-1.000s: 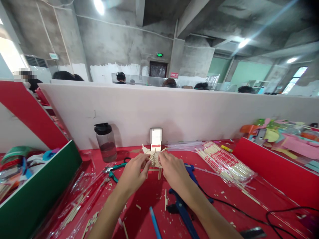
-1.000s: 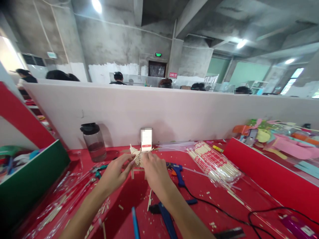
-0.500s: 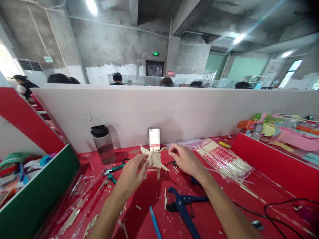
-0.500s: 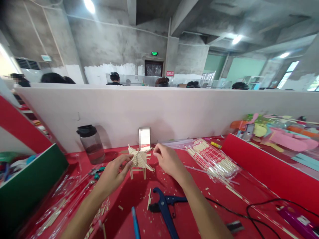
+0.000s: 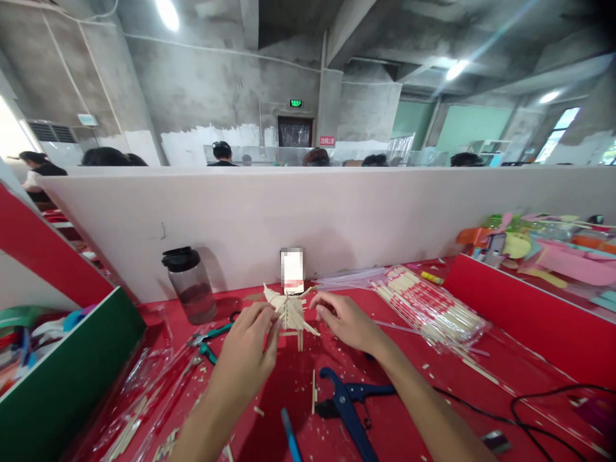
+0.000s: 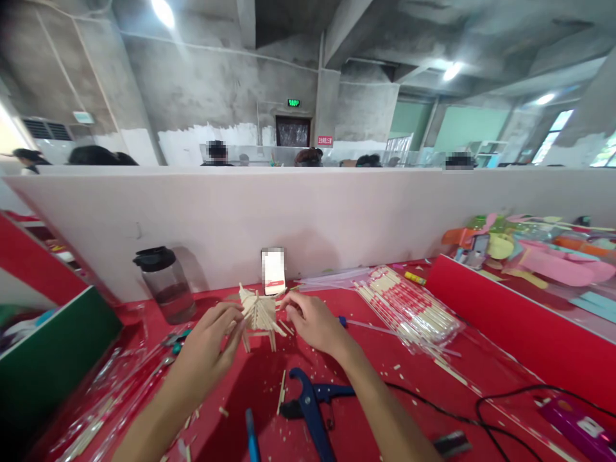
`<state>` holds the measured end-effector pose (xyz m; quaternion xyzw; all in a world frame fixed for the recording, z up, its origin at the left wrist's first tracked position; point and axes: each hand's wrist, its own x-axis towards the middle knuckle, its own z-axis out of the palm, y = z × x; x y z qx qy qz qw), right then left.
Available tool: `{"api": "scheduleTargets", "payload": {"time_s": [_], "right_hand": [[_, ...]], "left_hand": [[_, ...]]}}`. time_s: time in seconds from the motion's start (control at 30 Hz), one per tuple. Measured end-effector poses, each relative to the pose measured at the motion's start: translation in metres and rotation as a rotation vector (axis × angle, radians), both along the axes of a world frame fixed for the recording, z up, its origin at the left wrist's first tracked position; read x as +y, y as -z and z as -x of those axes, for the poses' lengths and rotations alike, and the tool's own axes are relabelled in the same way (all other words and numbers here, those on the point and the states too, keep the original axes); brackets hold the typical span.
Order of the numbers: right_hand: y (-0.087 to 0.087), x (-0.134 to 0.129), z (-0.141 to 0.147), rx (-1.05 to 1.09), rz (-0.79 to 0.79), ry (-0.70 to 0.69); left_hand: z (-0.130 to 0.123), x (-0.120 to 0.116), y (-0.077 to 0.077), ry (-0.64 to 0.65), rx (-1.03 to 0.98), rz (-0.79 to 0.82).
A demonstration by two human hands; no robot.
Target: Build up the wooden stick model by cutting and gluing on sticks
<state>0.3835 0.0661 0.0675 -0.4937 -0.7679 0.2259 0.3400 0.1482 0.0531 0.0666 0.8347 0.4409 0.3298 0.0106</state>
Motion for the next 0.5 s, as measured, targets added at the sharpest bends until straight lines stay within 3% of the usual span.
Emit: {"api": "scheduleTargets", "payload": {"time_s": [0.2, 0.5], "right_hand": [[0.004, 0.004, 0.011, 0.162, -0.006, -0.055], [0.013, 0.005, 0.019, 0.240, 0.038, -0.040]], "left_hand": [[-0.021, -0.014, 0.008, -0.166, 0.271, -0.040], [-0.031, -0.006, 0.023, -0.244, 0.404, -0.034]]}}
